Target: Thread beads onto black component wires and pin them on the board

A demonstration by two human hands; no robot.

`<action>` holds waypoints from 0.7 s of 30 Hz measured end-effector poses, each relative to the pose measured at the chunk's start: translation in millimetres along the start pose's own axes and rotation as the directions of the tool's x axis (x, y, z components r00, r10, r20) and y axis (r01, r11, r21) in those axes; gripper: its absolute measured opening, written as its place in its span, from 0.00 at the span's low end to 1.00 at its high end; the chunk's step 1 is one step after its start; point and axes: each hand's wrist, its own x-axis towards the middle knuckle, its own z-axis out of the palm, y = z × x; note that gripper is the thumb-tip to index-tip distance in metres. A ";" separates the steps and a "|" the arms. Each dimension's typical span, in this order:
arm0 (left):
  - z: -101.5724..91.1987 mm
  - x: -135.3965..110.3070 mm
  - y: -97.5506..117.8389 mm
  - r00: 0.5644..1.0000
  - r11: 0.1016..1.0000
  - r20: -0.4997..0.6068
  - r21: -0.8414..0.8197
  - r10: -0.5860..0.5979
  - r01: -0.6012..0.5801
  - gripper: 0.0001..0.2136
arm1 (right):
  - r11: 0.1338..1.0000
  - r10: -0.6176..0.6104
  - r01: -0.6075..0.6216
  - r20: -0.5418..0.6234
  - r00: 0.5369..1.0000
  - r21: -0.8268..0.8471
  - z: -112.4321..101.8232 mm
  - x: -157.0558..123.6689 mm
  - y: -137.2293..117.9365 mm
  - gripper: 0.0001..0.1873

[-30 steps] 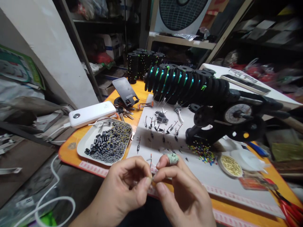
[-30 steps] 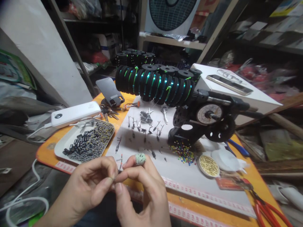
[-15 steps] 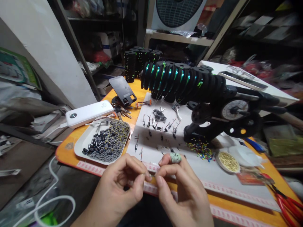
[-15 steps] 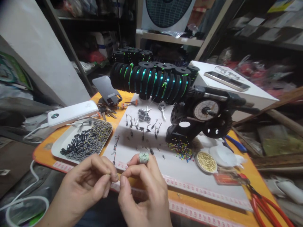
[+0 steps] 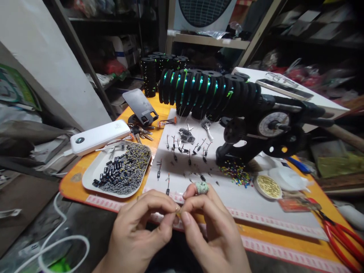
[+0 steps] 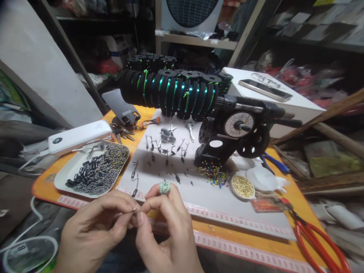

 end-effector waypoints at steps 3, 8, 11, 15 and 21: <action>4.6 0.1 0.9 0.998 0.998 -0.050 -0.054 -0.027 0.025 0.11 | 0.999 0.008 -0.008 -0.011 1.000 0.047 2.9 -1.1 -0.8 0.07; 9.7 3.0 3.1 0.994 0.986 -0.098 -0.160 -0.059 0.042 0.08 | 0.999 -0.048 0.048 -0.006 0.999 -0.002 4.4 -0.8 -0.7 0.08; 11.5 2.4 2.8 0.989 0.975 -0.107 -0.205 -0.104 0.080 0.06 | 1.000 -0.028 0.028 -0.011 1.000 0.007 5.7 -1.8 -2.1 0.08; 10.4 -2.7 -1.4 0.985 0.959 -0.081 -0.254 -0.151 0.126 0.06 | 1.000 -0.027 0.027 -0.032 0.999 0.000 7.7 -3.0 -5.8 0.09; 9.4 -3.1 -3.9 0.971 0.873 0.032 -0.432 -0.238 0.228 0.05 | 0.980 0.119 -0.129 0.071 0.990 0.154 4.2 -3.1 -3.6 0.07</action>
